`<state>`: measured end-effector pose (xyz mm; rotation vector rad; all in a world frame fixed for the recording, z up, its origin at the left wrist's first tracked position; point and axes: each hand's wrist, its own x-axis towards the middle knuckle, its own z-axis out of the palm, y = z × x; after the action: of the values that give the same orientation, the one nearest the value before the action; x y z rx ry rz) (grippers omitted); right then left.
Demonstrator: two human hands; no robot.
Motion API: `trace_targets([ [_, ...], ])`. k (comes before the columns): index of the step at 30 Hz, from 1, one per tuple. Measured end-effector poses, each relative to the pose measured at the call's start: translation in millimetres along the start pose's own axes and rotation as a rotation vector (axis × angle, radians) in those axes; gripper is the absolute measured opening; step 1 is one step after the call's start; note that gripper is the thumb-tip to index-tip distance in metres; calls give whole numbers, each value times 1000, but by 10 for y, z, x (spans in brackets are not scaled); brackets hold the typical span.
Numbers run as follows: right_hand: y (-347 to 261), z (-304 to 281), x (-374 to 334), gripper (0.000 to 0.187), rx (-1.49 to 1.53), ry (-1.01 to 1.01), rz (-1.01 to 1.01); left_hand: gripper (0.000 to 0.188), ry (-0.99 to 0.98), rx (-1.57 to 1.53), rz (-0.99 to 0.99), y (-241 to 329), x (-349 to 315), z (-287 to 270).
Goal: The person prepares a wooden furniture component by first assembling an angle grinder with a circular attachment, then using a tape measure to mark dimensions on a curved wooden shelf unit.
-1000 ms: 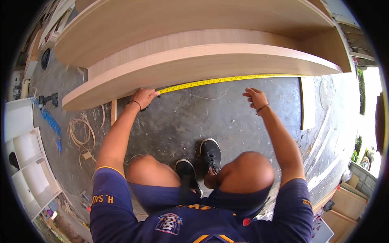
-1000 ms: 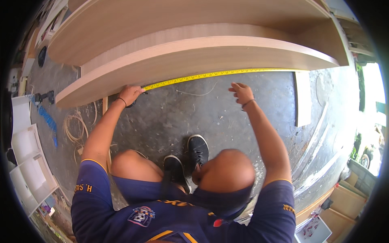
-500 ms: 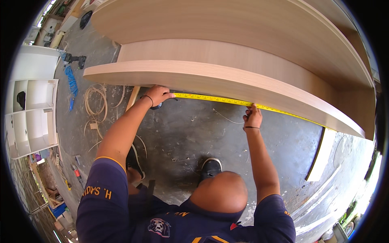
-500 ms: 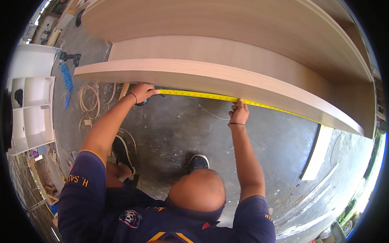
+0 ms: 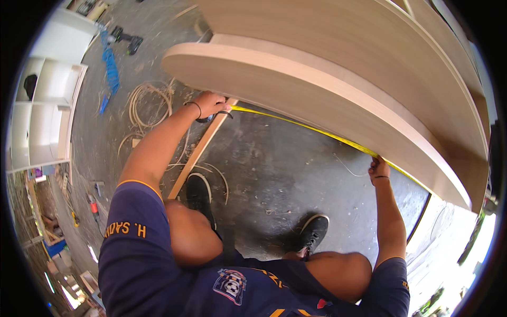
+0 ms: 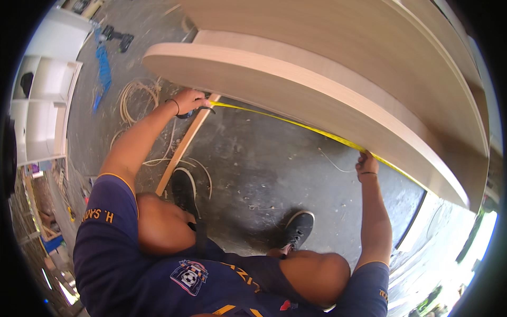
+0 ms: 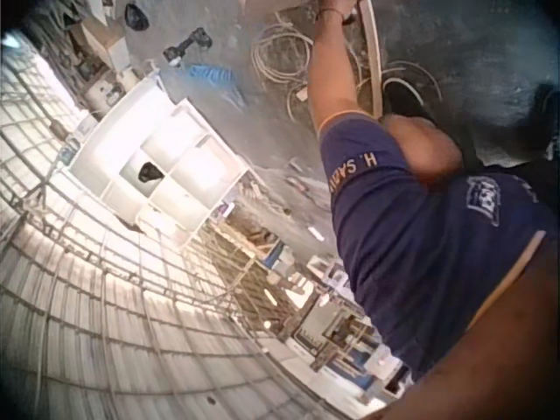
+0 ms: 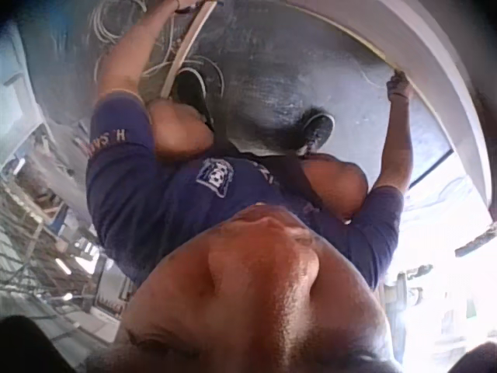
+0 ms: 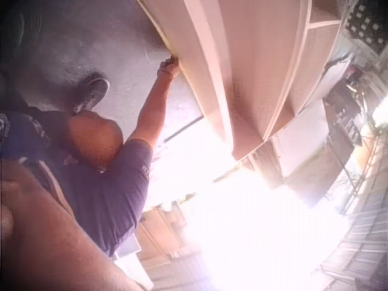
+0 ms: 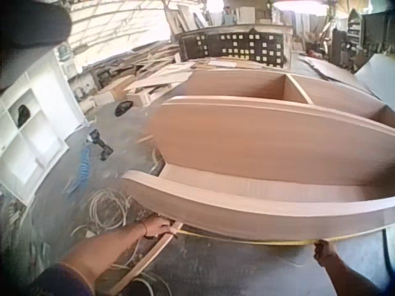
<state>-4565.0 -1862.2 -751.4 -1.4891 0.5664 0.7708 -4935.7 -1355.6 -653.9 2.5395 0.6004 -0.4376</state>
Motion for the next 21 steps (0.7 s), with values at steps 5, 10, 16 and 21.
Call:
trace_targets([
  [5,-115,-155,288,6,-70,117,107,39,39,-23,23,-728,-250,-200],
  [10,36,-4,473,8,103,215,78,41,80,15,-20,-1508,-412,-235],
  [16,207,596,335,13,147,269,-29,38,178,-56,64,-1950,-255,-208],
  [21,478,1166,184,10,174,240,15,35,187,-69,61,-2110,-85,-144],
])
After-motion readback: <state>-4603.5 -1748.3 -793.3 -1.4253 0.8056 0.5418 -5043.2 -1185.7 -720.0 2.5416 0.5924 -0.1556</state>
